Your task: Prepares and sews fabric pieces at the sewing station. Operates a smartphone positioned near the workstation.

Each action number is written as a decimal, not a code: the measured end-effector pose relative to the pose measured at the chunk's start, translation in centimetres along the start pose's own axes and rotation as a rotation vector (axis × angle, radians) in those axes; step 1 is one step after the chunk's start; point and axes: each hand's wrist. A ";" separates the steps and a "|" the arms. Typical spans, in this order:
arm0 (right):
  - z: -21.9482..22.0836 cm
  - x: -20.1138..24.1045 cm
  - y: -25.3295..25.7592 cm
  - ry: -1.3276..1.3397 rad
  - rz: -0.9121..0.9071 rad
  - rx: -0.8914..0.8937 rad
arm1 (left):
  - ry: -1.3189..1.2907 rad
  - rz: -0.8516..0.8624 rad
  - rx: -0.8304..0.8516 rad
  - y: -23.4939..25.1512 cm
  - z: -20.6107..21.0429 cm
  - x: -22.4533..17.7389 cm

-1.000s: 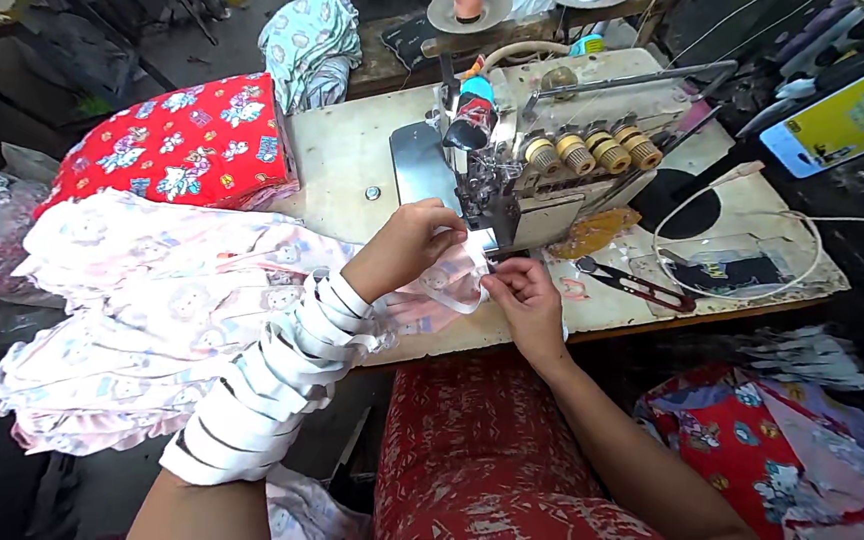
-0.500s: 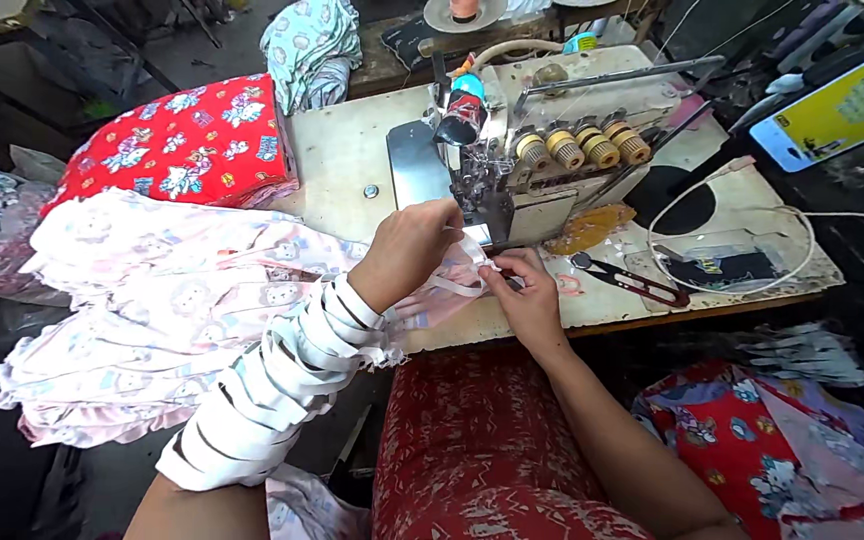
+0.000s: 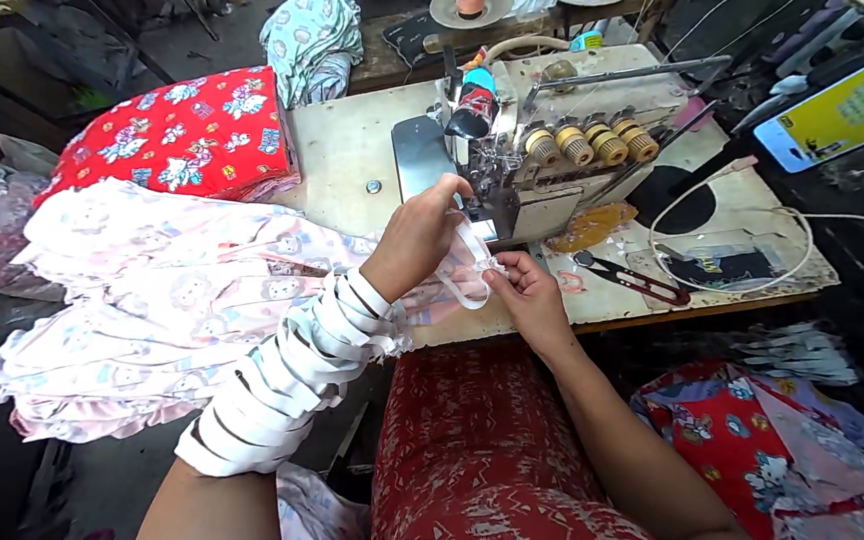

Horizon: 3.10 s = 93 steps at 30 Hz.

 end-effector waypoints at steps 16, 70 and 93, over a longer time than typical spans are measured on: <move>1.7 2.4 2.9 0.141 -0.040 -0.195 | -0.245 -0.250 -0.169 5.7 -0.2 3.4; -25.3 3.3 4.6 0.214 -0.144 -0.779 | -0.127 -0.327 -0.286 5.4 1.1 1.7; -22.9 1.9 2.0 0.265 -0.139 -0.764 | -0.125 -0.361 -0.280 5.1 1.3 1.3</move>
Point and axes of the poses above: each hand's wrist, its own y-axis towards the middle knuckle, its own z-axis out of the palm, x = y × z, and after that the axes turned 10 degrees about x, right-handed
